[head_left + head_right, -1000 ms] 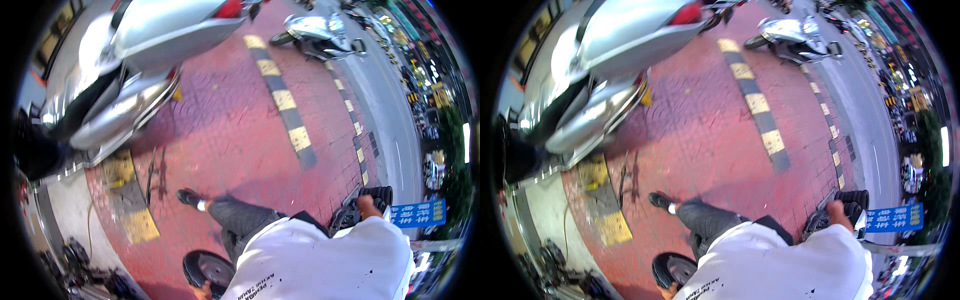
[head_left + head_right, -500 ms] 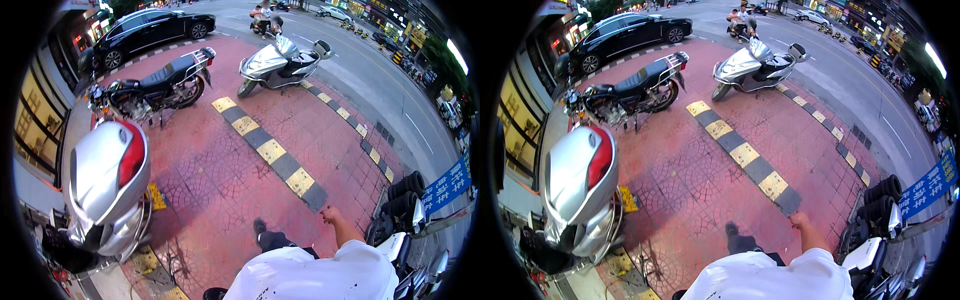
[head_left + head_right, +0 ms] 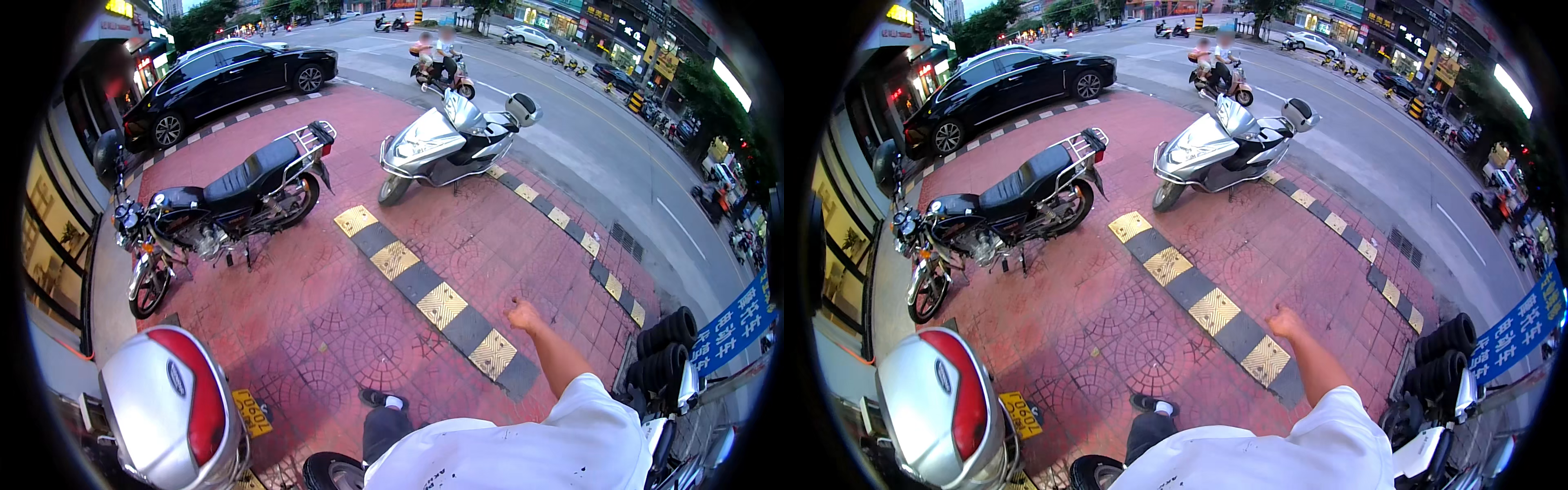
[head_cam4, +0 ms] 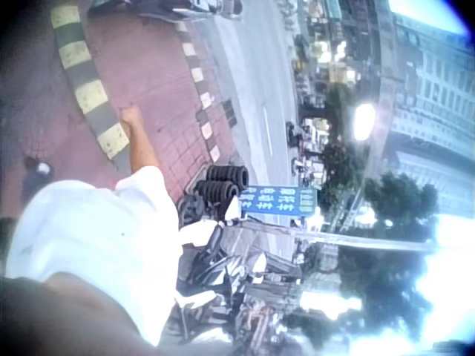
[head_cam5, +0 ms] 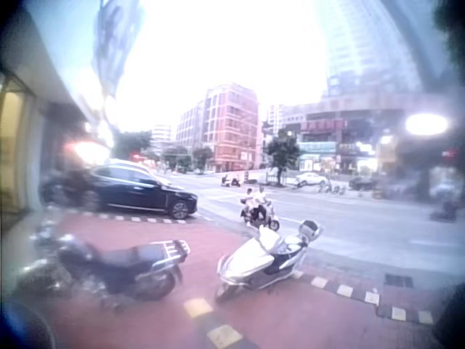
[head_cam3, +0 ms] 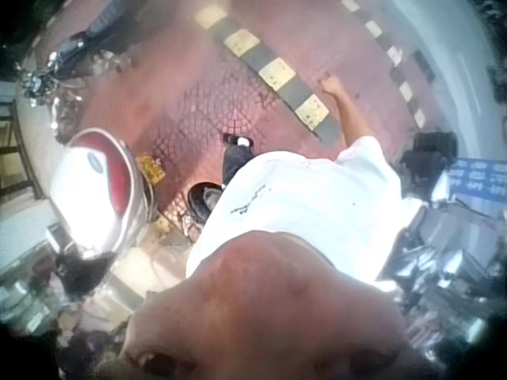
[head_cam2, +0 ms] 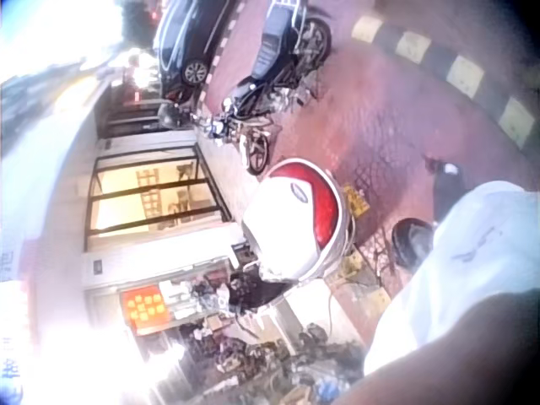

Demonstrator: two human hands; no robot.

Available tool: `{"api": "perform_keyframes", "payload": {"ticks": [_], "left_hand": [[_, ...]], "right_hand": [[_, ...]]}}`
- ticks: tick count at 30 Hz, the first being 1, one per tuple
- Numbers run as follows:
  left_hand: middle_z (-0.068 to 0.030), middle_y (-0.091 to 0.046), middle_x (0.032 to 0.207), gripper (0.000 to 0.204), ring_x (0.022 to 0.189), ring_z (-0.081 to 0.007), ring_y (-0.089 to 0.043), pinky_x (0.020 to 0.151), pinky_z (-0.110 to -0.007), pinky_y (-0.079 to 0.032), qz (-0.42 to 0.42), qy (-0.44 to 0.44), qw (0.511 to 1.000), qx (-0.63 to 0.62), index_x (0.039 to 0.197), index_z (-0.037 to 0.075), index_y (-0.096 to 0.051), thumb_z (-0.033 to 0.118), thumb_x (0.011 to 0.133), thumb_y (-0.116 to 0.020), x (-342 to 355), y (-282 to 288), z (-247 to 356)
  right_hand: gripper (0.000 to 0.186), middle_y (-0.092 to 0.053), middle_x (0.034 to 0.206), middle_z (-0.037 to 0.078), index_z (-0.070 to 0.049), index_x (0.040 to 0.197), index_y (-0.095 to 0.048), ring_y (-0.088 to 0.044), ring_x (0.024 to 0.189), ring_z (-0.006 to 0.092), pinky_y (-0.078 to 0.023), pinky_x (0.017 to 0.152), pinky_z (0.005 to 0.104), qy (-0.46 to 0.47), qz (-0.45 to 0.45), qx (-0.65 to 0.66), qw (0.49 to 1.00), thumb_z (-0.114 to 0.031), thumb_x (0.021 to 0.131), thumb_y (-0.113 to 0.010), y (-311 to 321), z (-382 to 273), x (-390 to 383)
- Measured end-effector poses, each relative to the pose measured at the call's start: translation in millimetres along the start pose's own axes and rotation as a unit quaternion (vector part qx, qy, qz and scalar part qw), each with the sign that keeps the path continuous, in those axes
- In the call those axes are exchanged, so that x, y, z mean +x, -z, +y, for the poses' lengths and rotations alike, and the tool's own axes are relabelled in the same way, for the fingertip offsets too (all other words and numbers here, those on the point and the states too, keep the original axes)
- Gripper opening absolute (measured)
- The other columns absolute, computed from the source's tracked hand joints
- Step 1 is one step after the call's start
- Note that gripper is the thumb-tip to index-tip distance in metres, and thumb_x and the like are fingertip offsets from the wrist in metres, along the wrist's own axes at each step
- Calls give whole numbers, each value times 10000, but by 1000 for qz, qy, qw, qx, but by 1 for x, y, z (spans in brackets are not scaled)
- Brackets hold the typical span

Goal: The person uses a tire lever to pry a tire off a scooter rim, then inflates the tire using a hose. Afterward, they reseat the tire onto the rim and install the wheel onto the scooter using a power drill.

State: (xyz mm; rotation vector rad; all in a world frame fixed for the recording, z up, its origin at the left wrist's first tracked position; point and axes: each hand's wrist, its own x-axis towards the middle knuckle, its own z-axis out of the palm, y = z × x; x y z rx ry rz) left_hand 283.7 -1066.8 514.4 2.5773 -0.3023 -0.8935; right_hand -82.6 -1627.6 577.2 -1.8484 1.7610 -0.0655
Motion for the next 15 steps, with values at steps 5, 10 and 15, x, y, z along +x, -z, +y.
{"api": "perform_keyframes", "payload": {"ticks": [5, 10, 15], "left_hand": [[-281, -482, 1468, 1352, 1368, -422, -484, 1161, -472, -396, 6, 1, 1000, 4, 1612, 17, -167, 286, 552, -960, 104, 35, 40], [-281, -458, 1493, 1366, 1388, -420, -465, 1175, -475, -383, 29, 28, 999, -8, 1621, 27, -144, 286, 557, -960, 183, 82, 52], [-282, -434, 1517, 1381, 1409, -417, -447, 1189, -477, -371, 75, 98, 992, -35, 1630, 37, -122, 286, 562, -961, 245, 107, 40]], "right_hand": [[690, -750, 852, 232, 66, 1433, -523, -755, 697, 290, -564, 571, 406, -18, -58, -100, 993, -303, 880, -705, -11, -60, 25], [530, -735, 842, 214, 78, 1262, -580, -759, 697, 316, -548, 517, 428, -176, -123, -79, 973, -298, 909, -701, -9, -92, 55], [464, -732, 876, 206, 67, 1183, -582, -755, 694, 329, -561, 507, 451, -199, -114, -88, 969, -294, 917, -703, -19, -139, 151]]}}
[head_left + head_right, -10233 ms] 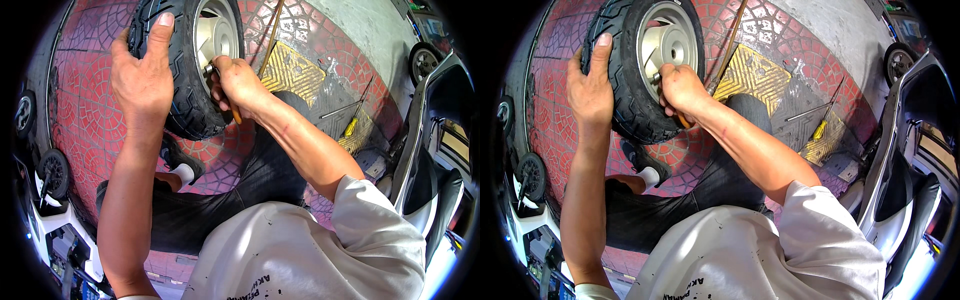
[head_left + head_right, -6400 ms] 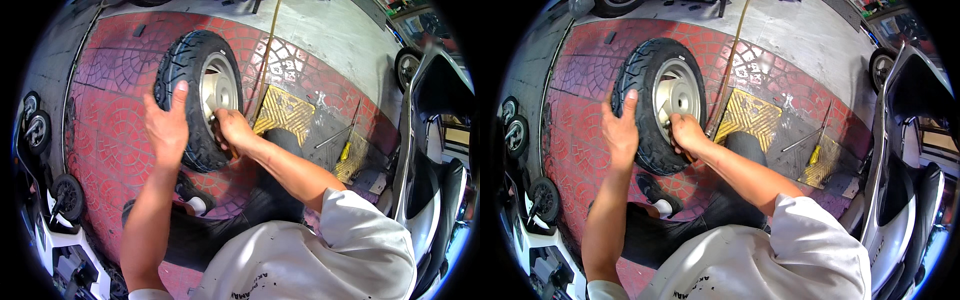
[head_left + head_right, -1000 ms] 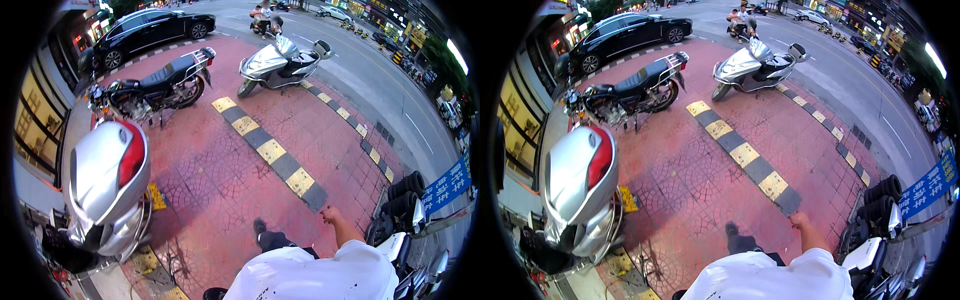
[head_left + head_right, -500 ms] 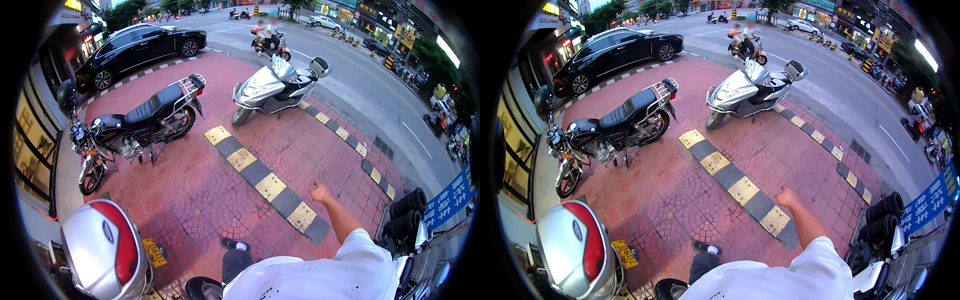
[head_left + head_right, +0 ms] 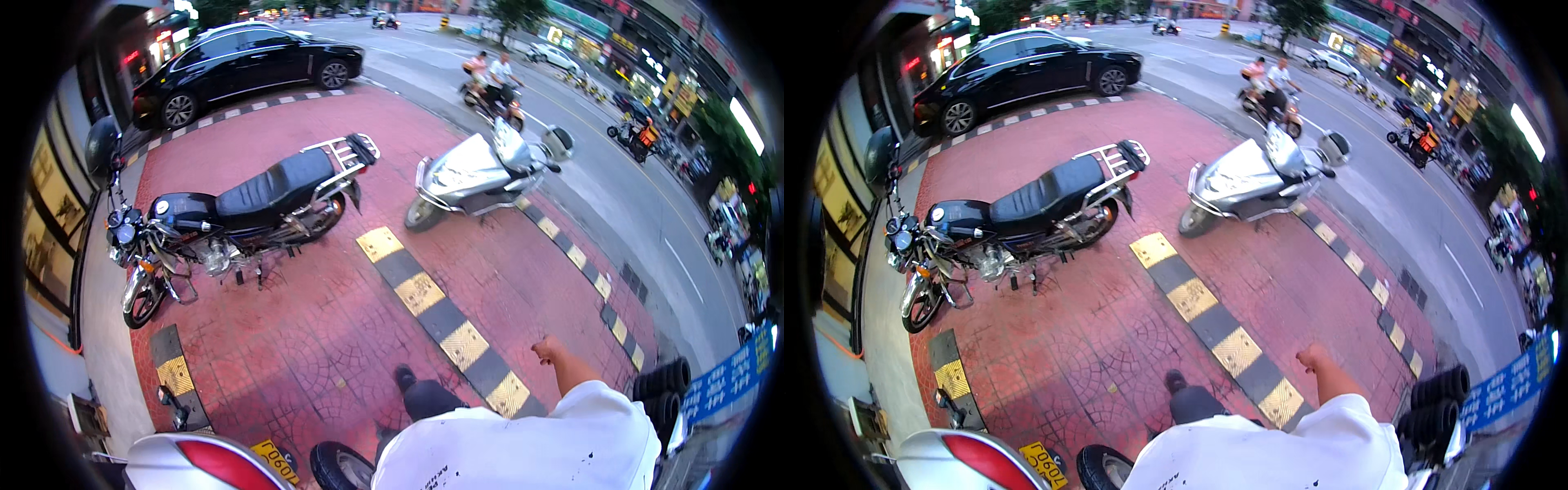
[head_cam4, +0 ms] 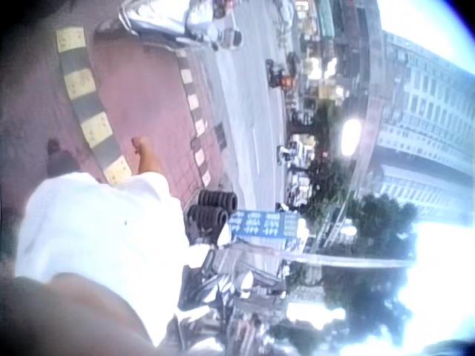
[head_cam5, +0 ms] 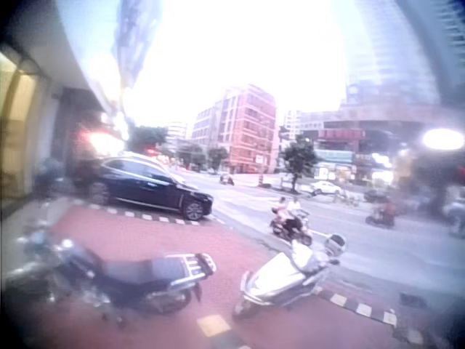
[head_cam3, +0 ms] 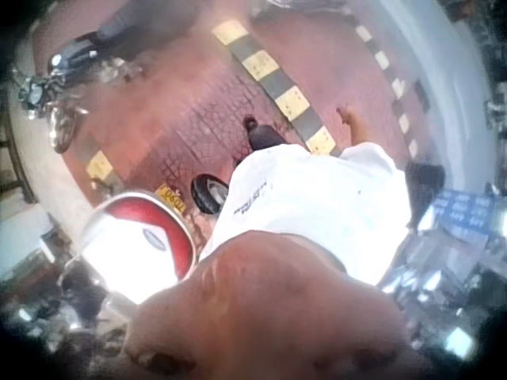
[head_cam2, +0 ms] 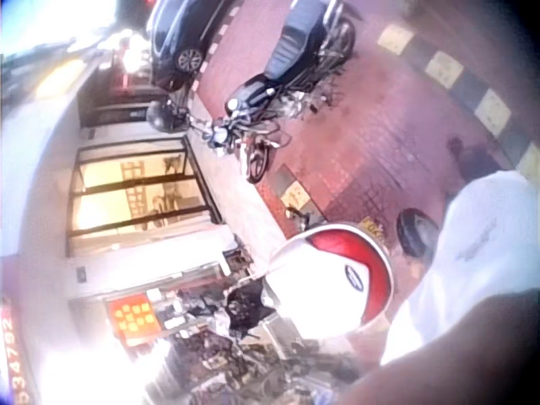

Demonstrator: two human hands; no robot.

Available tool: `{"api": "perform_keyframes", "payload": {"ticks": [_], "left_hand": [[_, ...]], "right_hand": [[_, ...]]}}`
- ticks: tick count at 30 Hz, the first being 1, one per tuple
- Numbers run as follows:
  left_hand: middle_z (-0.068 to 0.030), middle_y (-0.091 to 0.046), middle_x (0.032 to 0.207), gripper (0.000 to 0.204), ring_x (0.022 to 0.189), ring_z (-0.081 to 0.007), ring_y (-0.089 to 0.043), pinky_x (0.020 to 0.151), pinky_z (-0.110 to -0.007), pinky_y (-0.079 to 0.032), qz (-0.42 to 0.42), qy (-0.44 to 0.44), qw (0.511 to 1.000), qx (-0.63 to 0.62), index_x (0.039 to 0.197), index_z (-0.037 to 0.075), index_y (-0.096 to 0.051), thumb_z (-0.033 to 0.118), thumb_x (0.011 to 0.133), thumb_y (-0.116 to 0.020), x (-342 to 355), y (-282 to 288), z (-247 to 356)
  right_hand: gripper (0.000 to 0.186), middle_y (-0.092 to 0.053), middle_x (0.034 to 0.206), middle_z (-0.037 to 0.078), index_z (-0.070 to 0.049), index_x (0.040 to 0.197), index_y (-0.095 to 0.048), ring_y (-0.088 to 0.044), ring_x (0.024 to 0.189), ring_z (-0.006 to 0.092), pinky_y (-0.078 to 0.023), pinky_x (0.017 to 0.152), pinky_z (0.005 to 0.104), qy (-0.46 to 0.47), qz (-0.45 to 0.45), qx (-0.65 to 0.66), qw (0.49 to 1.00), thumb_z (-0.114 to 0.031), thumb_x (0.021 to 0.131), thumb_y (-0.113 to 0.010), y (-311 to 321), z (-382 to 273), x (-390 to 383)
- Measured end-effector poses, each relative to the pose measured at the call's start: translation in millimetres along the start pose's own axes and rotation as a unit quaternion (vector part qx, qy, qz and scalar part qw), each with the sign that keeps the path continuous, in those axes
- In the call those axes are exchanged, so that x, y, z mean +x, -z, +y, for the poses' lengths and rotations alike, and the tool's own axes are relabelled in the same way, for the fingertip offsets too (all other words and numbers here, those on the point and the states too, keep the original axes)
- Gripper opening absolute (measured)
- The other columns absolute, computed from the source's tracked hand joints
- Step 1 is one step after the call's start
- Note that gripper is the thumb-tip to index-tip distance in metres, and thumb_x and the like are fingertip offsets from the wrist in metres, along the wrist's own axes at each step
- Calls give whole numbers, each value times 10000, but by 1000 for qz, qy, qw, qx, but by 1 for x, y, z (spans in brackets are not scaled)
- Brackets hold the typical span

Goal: The person uses a tire lever to pry a tire off a scooter rim, then inflates the tire using a hose. Afterward, they reseat the tire onto the rim and install the wheel onto the scooter using a power drill.

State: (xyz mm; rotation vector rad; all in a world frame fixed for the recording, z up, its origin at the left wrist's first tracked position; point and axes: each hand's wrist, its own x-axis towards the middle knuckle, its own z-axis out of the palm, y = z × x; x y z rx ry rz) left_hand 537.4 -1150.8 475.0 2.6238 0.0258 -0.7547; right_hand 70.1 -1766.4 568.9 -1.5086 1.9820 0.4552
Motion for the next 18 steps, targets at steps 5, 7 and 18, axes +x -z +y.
{"api": "perform_keyframes", "payload": {"ticks": [5, 7, 18], "left_hand": [[-282, -410, 1542, 1396, 1430, -414, -428, 1203, -480, -359, 47, 164, 984, -51, 1639, 46, -100, 286, 567, -961, -17, -20, -5], [-283, -401, 1552, 1402, 1438, -413, -421, 1208, -481, -354, 64, 242, 966, -67, 1642, 50, -91, 286, 569, -961, -49, -40, -4], [-273, -507, 1395, 1406, 1291, -455, -533, 1132, -506, -419, 48, 508, 843, -168, 1660, 149, -46, 387, 607, -946, -70, -54, 124]], "right_hand": [[470, -721, 851, 168, 47, 1248, -557, -738, 669, 311, -559, 529, 431, 97, 10, 4, 995, -240, 909, -709, 2, -188, 96], [510, -722, 867, 160, 32, 1315, -525, -739, 676, 298, -554, 527, 422, 204, -28, -43, 978, -218, 906, -702, -11, -276, 128], [671, -746, 933, 221, 12, 1401, -561, -748, 839, 302, -580, 796, 414, 659, -166, -298, 670, -357, 870, -739, -316, -779, -40]]}}
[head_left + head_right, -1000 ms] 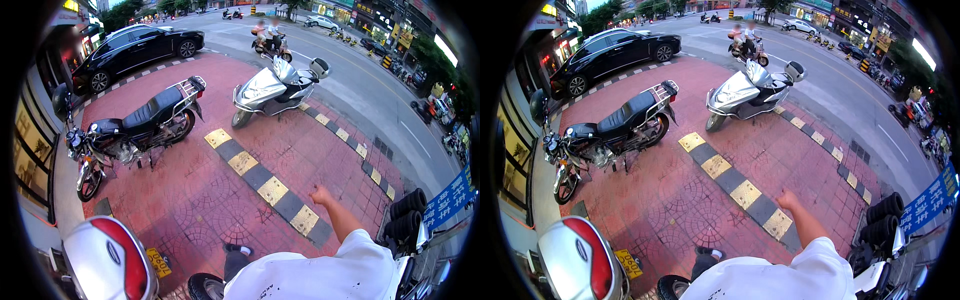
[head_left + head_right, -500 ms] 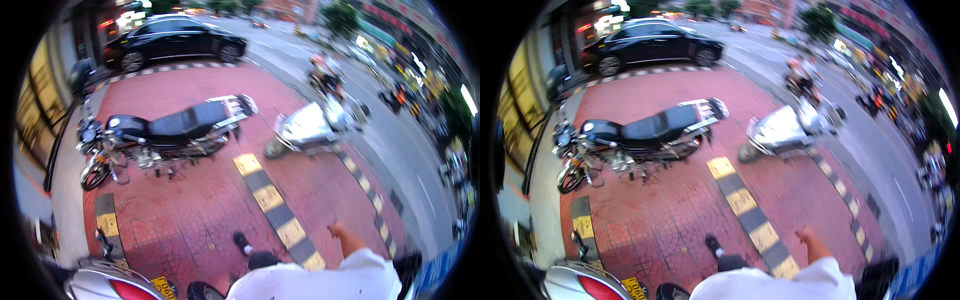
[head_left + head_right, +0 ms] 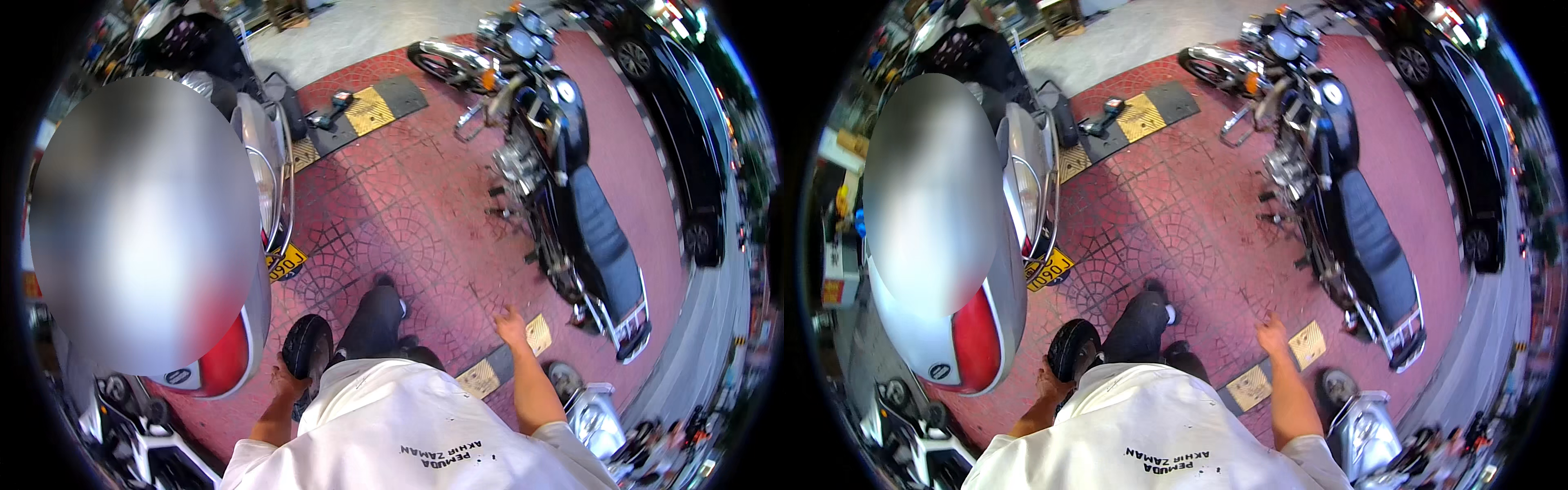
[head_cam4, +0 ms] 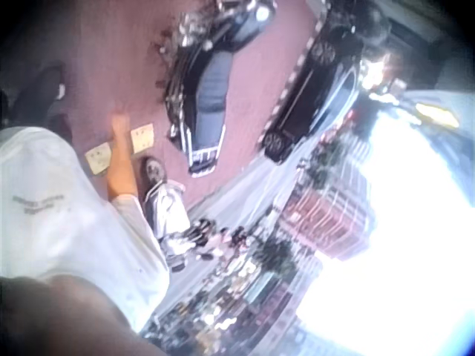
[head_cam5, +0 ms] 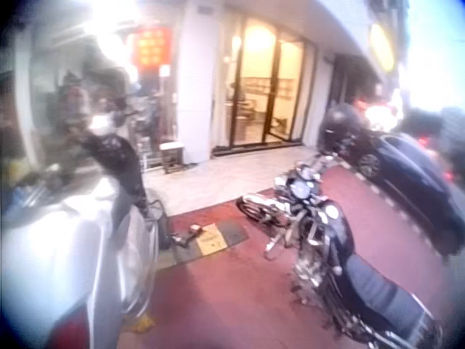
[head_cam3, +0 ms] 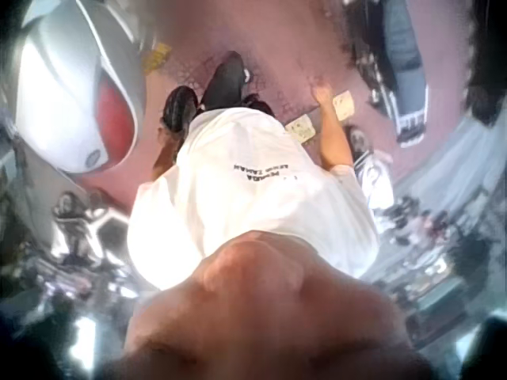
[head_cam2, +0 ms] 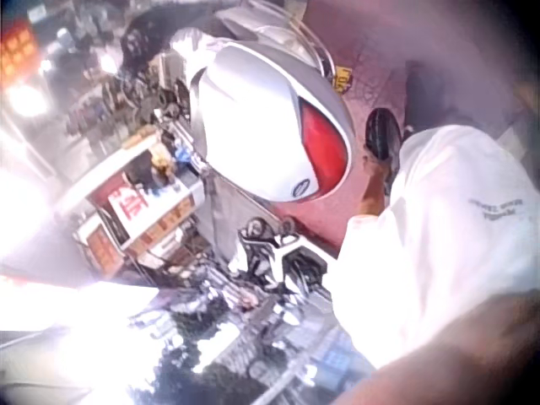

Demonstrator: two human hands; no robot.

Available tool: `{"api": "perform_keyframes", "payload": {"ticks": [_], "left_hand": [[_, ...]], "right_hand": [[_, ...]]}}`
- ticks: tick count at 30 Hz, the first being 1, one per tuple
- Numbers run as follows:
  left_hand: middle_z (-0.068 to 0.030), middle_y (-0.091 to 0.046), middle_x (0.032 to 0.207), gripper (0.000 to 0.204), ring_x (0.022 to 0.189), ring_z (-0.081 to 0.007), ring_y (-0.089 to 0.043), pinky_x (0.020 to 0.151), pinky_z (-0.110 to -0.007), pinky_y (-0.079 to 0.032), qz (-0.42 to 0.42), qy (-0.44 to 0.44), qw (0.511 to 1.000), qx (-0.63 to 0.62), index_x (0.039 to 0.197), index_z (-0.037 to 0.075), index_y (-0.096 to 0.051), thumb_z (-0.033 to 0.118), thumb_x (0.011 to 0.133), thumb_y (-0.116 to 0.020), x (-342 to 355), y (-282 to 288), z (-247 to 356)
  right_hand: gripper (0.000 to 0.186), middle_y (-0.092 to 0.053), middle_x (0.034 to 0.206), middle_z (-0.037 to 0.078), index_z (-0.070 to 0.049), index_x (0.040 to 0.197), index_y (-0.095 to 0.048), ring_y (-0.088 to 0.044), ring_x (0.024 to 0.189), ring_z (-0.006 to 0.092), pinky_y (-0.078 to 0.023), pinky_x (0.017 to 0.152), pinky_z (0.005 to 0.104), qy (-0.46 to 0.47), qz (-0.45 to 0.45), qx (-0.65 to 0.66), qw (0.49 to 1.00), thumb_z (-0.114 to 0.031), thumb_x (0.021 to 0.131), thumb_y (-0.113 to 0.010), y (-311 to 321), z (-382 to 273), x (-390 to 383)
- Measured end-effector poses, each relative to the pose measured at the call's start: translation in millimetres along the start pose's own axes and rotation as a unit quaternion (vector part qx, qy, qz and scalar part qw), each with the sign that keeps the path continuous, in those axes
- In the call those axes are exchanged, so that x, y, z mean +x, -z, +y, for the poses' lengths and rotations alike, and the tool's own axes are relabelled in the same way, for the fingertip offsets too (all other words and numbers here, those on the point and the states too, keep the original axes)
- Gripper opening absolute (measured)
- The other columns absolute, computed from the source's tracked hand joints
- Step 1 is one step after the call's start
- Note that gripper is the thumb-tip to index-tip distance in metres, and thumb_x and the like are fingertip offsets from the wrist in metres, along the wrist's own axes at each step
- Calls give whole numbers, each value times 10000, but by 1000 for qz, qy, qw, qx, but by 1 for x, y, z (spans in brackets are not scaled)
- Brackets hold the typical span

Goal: The person uses a tire lever to pry a tire off a scooter rim, then inflates the tire using a hose. Afterward, they reseat the tire onto the rim and install the wheel onto the scooter using a power drill.

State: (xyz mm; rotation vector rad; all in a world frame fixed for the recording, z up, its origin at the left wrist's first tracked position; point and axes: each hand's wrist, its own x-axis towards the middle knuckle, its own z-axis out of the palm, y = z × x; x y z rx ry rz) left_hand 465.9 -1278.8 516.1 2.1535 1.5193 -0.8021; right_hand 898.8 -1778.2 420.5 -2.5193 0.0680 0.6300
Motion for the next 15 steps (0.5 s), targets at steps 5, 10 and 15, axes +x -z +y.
{"api": "perform_keyframes", "payload": {"ticks": [5, 10, 15], "left_hand": [[-291, -494, 1406, 1433, 1291, -467, -536, 1111, -519, -432, -40, 91, 992, -74, 1660, 158, -48, 371, 571, -955, 23, -38, 51], [-274, -549, 1322, 1335, 1213, -455, -585, 1039, -543, -475, -22, 159, 978, -132, 1634, 170, -133, 346, 579, -932, 31, -34, 116], [-265, -551, 1306, 1299, 1177, -463, -600, 1003, -550, -500, 14, 188, 963, -191, 1633, 148, -150, 331, 598, -914, 44, 19, 191]], "right_hand": [[640, -731, 817, 156, -19, 1415, -550, -739, 783, 295, -564, 775, 418, 171, -57, -74, 981, -363, 904, -724, -21, -235, 133], [627, -712, 830, 142, -30, 1420, -546, -716, 765, 305, -547, 759, 422, 238, -213, -82, 944, -356, 908, -703, -36, -407, 203], [670, -757, 1018, 186, -18, 1433, -535, -697, 1079, 390, -519, 956, 477, 255, -290, -187, 903, -397, 899, -676, -63, -546, 258]]}}
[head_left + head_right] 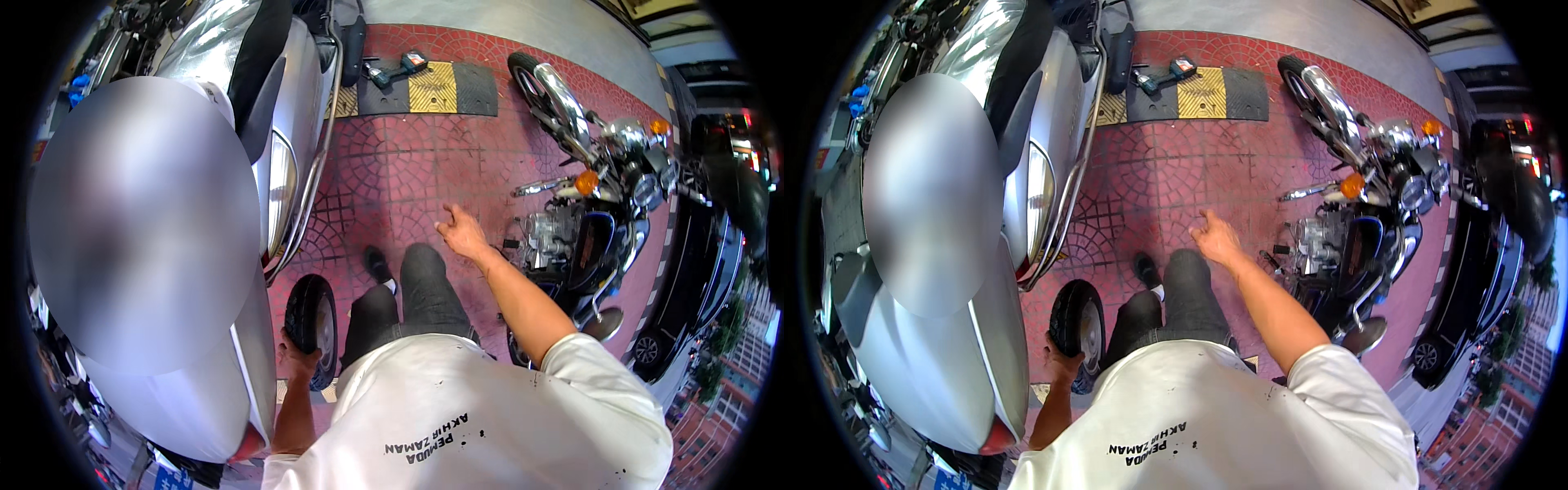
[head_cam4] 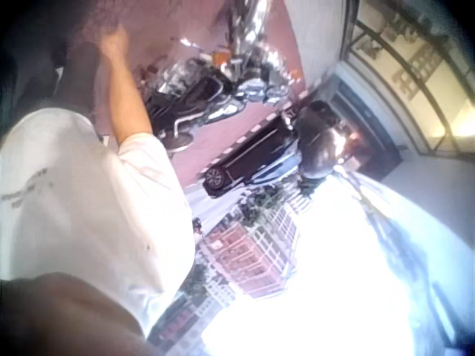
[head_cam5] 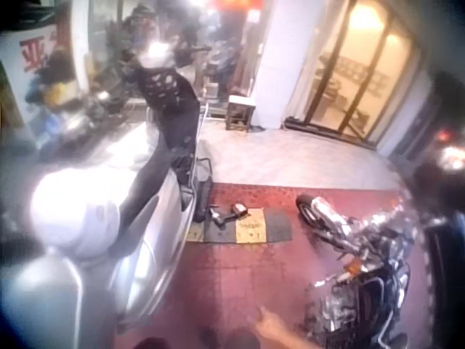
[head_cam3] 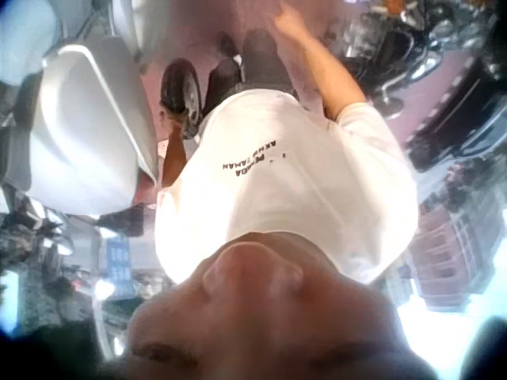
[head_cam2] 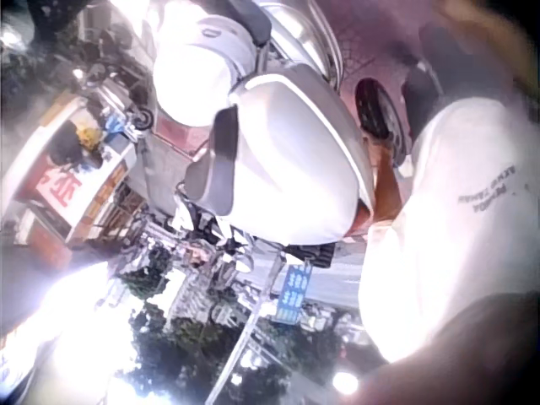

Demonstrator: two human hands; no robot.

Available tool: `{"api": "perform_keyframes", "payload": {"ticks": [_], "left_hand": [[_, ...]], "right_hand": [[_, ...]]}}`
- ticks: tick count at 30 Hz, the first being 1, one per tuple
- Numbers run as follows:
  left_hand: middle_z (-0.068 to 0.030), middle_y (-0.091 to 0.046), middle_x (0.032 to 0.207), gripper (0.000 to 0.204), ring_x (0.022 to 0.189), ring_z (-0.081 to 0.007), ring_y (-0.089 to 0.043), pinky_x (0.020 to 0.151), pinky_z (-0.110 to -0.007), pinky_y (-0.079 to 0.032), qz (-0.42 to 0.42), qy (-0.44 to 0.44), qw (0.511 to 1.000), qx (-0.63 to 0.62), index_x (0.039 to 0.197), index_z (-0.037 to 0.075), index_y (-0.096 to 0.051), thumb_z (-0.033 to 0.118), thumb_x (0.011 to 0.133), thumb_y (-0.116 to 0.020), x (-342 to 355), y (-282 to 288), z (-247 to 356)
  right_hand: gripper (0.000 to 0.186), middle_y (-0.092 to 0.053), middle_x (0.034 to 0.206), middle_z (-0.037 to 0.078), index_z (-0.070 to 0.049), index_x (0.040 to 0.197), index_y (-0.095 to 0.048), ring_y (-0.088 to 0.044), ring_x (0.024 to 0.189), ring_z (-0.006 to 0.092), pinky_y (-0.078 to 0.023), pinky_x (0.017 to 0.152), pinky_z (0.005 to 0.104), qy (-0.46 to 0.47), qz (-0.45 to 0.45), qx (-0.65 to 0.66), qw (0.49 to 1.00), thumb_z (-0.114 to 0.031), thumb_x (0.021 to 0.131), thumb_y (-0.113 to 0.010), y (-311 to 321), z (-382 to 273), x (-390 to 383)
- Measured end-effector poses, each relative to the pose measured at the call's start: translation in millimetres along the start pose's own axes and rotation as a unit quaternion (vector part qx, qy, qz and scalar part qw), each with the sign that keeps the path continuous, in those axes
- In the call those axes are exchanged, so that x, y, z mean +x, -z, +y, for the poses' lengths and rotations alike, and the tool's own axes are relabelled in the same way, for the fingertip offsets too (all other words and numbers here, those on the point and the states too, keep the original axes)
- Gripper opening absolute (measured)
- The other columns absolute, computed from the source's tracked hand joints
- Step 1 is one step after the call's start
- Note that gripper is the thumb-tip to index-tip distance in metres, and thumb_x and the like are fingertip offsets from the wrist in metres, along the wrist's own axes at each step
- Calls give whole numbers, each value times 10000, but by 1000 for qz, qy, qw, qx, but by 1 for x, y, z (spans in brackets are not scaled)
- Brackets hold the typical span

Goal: The person uses a tire lever to pry a tire off a scooter rim, then inflates the tire using a hose. Afterward, they reseat the tire onto the rim and install the wheel onto the scooter using a power drill.

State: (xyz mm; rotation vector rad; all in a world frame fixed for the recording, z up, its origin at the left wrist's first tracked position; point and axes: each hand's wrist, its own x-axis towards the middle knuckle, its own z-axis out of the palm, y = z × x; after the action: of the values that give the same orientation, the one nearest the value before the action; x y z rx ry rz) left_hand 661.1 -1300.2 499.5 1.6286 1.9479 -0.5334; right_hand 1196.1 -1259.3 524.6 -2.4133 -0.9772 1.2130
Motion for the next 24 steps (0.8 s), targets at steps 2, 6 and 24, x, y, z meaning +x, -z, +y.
{"api": "perform_keyframes", "payload": {"ticks": [2, 6, 24], "left_hand": [[-245, -545, 1303, 1260, 1192, -451, -580, 1010, -556, -488, 7, 6, 1000, -23, 1632, 135, -165, 326, 611, -880, 7, 8, 42], [-247, -520, 1364, 1264, 1217, -450, -569, 1023, -549, -489, -5, 44, 998, -40, 1630, 121, -169, 328, 617, -897, 52, 20, 140], [-288, -596, 1399, 978, 1339, -424, -549, 1126, -470, -432, 232, -46, 959, -154, 1494, -17, -451, 359, 705, -890, 399, -46, 343]], "right_hand": [[664, -758, 1014, 188, -20, 1429, -540, -696, 1077, 394, -522, 956, 475, 28, -9, -21, 999, -395, 898, -674, 12, -27, 45], [640, -760, 1022, 188, -7, 1396, -567, -717, 1023, 378, -542, 920, 459, 61, -29, -3, 998, -384, 892, -680, 10, -64, 162], [349, -740, 1016, 195, -3, 1173, -674, -706, 928, 318, -546, 868, 423, 104, 166, 507, 839, -197, 882, -674, -338, -90, 569]]}}
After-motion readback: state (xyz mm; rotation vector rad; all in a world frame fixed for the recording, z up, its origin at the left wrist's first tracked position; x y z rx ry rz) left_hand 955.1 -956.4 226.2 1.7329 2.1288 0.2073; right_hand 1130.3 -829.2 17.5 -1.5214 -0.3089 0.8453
